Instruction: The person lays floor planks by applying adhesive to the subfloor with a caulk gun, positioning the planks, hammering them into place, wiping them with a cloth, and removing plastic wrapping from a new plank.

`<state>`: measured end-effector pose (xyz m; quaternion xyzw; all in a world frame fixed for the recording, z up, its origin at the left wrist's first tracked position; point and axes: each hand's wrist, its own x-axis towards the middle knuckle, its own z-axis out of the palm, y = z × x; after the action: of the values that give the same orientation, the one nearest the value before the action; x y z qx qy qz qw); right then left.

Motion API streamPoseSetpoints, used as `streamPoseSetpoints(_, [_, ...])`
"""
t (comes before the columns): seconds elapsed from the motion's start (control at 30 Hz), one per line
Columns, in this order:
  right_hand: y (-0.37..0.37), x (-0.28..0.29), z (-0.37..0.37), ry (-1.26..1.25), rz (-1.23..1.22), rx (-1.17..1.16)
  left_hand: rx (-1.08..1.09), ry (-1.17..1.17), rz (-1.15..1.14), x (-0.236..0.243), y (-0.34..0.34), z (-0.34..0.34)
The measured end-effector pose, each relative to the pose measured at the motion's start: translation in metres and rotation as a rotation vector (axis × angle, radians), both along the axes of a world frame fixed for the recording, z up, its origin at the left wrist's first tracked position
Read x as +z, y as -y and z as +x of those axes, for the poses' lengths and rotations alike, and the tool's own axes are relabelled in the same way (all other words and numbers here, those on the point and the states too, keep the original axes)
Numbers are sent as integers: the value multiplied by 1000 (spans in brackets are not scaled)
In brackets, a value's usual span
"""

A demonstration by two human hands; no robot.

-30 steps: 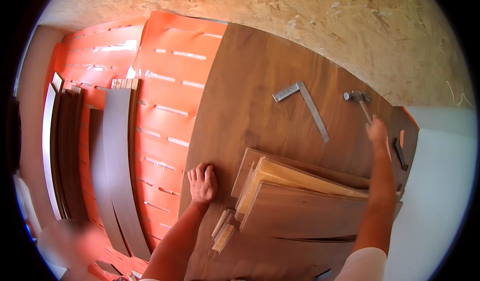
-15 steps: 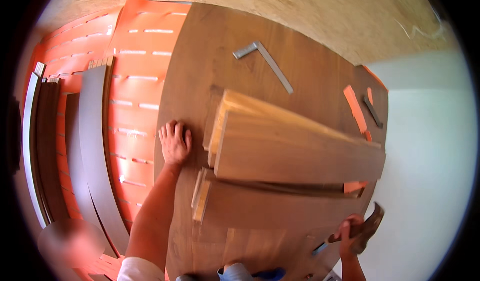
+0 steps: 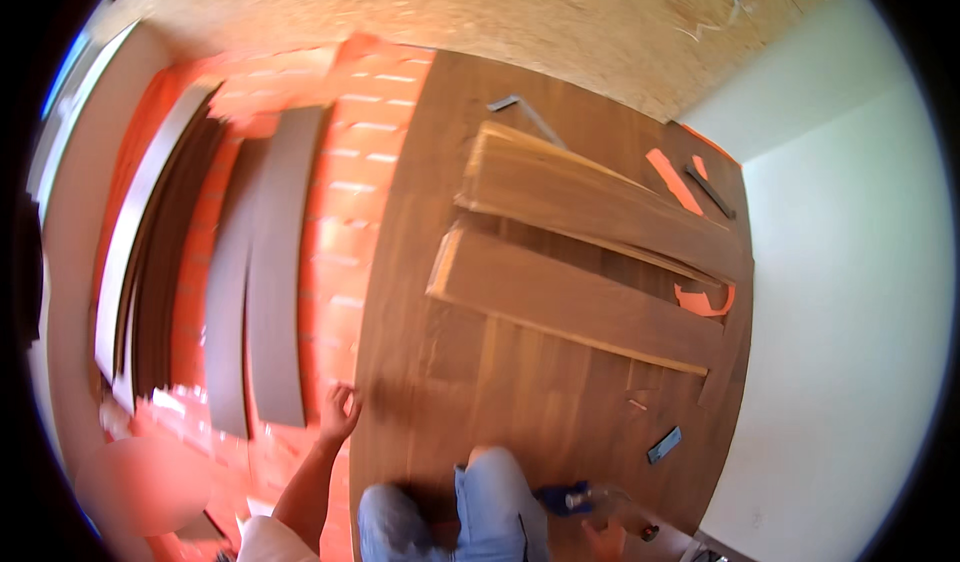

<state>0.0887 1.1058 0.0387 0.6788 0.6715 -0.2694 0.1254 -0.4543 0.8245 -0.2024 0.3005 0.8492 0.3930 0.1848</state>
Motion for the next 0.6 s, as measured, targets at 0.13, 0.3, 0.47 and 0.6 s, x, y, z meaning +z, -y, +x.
streamPoseSetpoints(0.13, [31, 32, -40, -339, -138, 9, 334, 299, -630, 58, 349, 281])
streamPoseSetpoints(0.3, [62, -12, -81, -845, 87, 321, 880, 551, -809, 152, 490, 475])
streamPoseSetpoints(0.47, [108, 22, -142, -996, -74, 648, 1284, 662, -701, 92, 508, 719])
streamPoseSetpoints(0.6, [117, 78, -232, -1170, -119, 925, 1477, 862, -455, 65, 399, 807])
